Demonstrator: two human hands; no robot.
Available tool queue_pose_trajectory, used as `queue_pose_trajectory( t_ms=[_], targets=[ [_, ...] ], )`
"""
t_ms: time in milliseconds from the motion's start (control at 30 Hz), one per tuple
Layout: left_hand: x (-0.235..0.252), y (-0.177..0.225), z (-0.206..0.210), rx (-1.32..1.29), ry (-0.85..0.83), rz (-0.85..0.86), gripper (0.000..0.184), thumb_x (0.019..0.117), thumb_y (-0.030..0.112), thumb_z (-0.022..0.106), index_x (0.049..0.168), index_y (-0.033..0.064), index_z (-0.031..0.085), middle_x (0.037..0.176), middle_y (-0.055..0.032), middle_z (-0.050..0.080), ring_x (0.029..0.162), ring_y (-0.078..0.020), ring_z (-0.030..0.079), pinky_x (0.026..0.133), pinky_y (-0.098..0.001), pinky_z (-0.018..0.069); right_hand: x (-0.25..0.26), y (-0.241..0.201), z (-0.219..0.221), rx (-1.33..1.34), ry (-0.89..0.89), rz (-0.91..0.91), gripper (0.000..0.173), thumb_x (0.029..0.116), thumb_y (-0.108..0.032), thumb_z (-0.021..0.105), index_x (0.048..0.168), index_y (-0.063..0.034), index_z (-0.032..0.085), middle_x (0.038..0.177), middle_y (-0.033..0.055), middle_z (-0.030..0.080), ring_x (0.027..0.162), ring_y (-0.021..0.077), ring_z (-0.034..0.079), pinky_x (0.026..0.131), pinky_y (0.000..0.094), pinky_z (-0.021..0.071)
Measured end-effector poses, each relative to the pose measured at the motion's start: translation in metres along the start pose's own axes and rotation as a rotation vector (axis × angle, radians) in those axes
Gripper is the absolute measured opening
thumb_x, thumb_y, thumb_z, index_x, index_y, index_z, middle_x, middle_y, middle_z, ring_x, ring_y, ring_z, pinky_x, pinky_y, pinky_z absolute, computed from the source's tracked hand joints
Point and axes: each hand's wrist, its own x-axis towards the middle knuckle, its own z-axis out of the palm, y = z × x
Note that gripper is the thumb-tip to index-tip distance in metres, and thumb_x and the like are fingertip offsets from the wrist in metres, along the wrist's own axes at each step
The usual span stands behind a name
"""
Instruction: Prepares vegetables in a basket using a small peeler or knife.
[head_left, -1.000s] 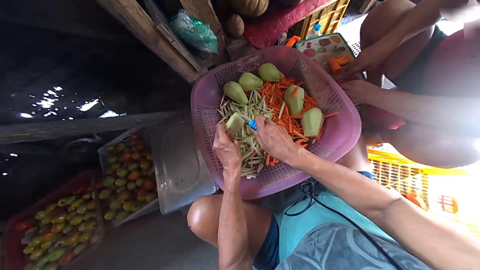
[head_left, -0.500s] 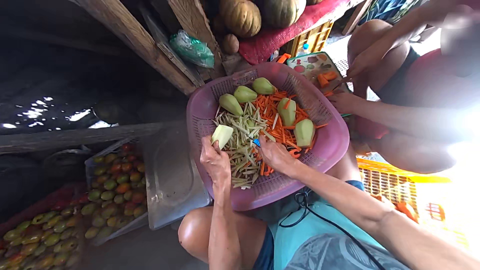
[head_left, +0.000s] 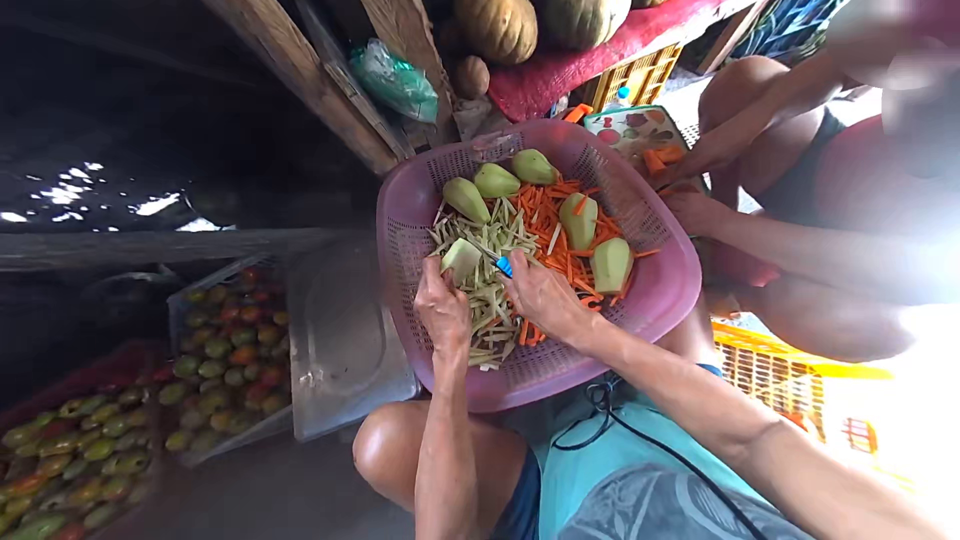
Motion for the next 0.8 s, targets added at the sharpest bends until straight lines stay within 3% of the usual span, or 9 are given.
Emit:
queue_pose_trajectory(
  t_ms=[67,200,233,333,400,533,600,733,800],
  targets=[
    [0.000,0.002,-0.001,-0.019,0.029,0.019,0.022,0.0981,-0.003,0.059,0.119,-0.0090,0.063,0.103,-0.0280,0.070,0.092,-0.0431,0.072,0.081,-0.0565,0.0565,0.005,0.006,0.009,-0.019,-0.007,-0.004,0.034,0.1106,-0.025,0.045,0.129,0.0025,0.050,0.091,0.0207,0.069,0.083,0.0390,0.073,0.072,0.0509,0.0588],
    [0.003,0.000,-0.011,-0.044,0.057,-0.012,0.022,0.1011,0.000,0.057,0.120,-0.0092,0.062,0.103,-0.0275,0.070,0.092,-0.0403,0.071,0.082,-0.0537,0.0562,0.005,0.035,0.026,-0.018,-0.225,0.187,0.041,0.1127,-0.029,0.038,0.140,0.0009,0.046,0.107,0.0251,0.068,0.105,0.0430,0.069,0.090,0.0560,0.0545],
    [0.001,0.000,-0.008,-0.033,0.031,-0.025,0.022,0.1012,0.000,0.056,0.120,-0.0091,0.062,0.103,-0.0282,0.070,0.092,-0.0420,0.071,0.081,-0.0560,0.0561,0.001,0.034,0.023,-0.007,-0.184,0.176,0.041,0.1124,-0.029,0.039,0.138,0.0020,0.047,0.102,0.0249,0.069,0.101,0.0430,0.070,0.087,0.0557,0.0552],
    [-0.005,-0.001,-0.002,0.010,-0.051,0.003,0.022,0.1002,-0.002,0.056,0.121,-0.0087,0.060,0.104,-0.0291,0.069,0.091,-0.0453,0.071,0.078,-0.0595,0.0567,-0.005,0.014,0.013,0.003,0.087,-0.024,0.035,0.1101,-0.027,0.046,0.125,0.0048,0.051,0.083,0.0192,0.067,0.073,0.0376,0.072,0.065,0.0499,0.0587],
    [-0.004,0.000,0.000,0.004,-0.025,0.043,0.022,0.0988,-0.003,0.057,0.120,-0.0088,0.061,0.103,-0.0284,0.069,0.090,-0.0448,0.071,0.076,-0.0588,0.0569,0.000,0.008,0.012,-0.017,0.133,-0.079,0.034,0.1092,-0.026,0.048,0.125,0.0040,0.052,0.083,0.0184,0.067,0.070,0.0363,0.071,0.061,0.0486,0.0584],
    [0.002,0.000,-0.011,-0.048,0.052,0.009,0.023,0.1020,0.001,0.056,0.122,-0.0079,0.062,0.107,-0.0274,0.069,0.095,-0.0395,0.071,0.085,-0.0541,0.0565,0.007,0.038,0.029,-0.032,-0.206,0.189,0.039,0.1120,-0.028,0.040,0.139,0.0002,0.045,0.104,0.0240,0.069,0.101,0.0431,0.070,0.087,0.0564,0.0558],
    [0.003,-0.001,-0.008,-0.032,0.047,-0.002,0.021,0.1022,0.002,0.056,0.120,-0.0079,0.062,0.104,-0.0271,0.069,0.093,-0.0401,0.071,0.082,-0.0546,0.0563,0.004,0.037,0.023,-0.020,-0.226,0.219,0.041,0.1124,-0.029,0.039,0.139,0.0014,0.045,0.104,0.0246,0.069,0.104,0.0423,0.070,0.090,0.0553,0.0548],
    [0.000,-0.002,0.003,0.005,-0.014,0.038,0.022,0.0980,-0.004,0.058,0.119,-0.0080,0.061,0.102,-0.0281,0.070,0.090,-0.0443,0.072,0.077,-0.0580,0.0572,-0.002,0.011,0.010,0.019,0.125,-0.080,0.033,0.1086,-0.026,0.050,0.123,0.0042,0.053,0.078,0.0167,0.066,0.070,0.0360,0.071,0.062,0.0489,0.0582],
    [0.001,-0.001,0.005,-0.010,0.013,0.066,0.023,0.0964,-0.006,0.059,0.119,-0.0085,0.062,0.102,-0.0278,0.070,0.090,-0.0434,0.072,0.077,-0.0572,0.0573,0.001,0.010,0.011,-0.018,0.129,-0.103,0.032,0.1085,-0.026,0.050,0.122,0.0034,0.054,0.081,0.0170,0.066,0.070,0.0359,0.071,0.061,0.0478,0.0585]
  ],
)
